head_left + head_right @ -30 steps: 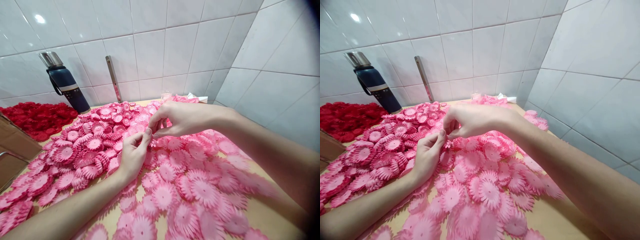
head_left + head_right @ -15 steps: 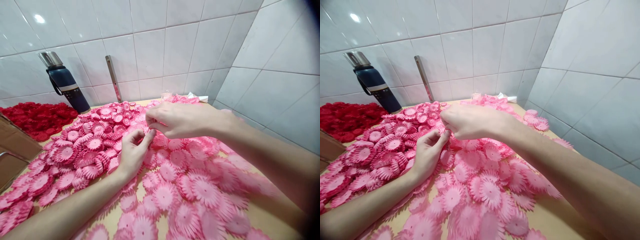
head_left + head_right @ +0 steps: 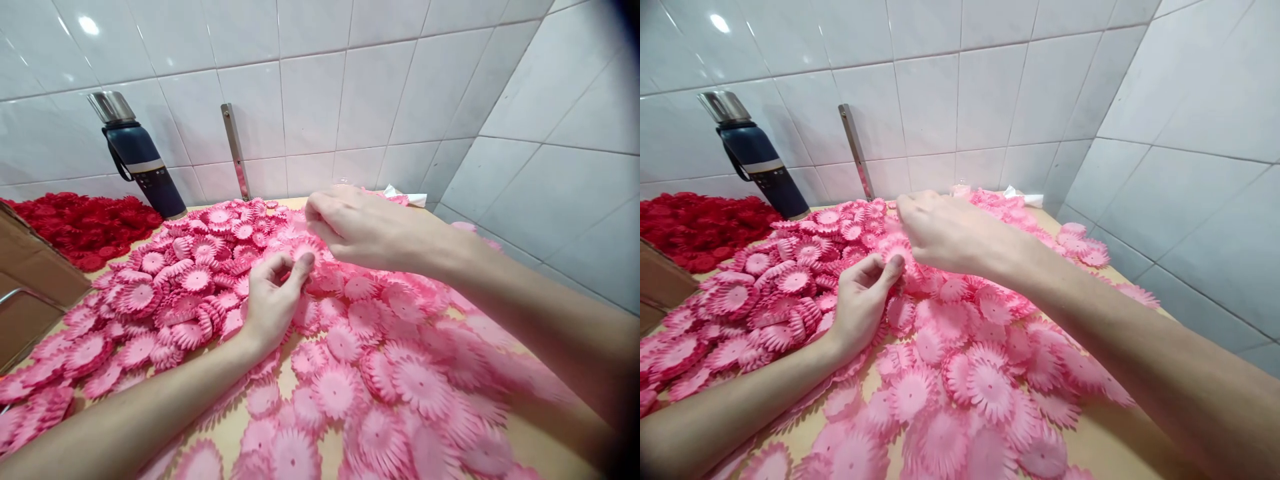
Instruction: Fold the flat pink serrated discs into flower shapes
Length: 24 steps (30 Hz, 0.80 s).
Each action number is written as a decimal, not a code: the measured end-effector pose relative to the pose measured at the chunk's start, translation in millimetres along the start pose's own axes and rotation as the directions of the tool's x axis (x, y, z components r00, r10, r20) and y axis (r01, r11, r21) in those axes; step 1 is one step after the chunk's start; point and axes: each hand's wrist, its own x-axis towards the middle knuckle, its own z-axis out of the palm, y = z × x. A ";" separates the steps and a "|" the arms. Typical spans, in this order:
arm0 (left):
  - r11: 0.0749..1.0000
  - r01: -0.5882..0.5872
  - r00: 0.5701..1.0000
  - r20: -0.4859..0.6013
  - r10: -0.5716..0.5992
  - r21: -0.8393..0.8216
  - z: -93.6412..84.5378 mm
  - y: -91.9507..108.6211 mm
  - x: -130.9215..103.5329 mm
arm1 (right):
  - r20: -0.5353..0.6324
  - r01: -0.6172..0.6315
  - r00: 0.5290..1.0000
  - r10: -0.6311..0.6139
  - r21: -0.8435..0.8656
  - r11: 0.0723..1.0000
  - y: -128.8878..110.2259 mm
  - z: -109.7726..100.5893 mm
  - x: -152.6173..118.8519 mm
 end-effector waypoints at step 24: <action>0.991 0.040 0.999 0.010 -0.039 -0.131 5.5 0.8 -4.5 | 0.241 0.151 0.932 -0.272 0.423 0.893 10.0 -25.7 -9.0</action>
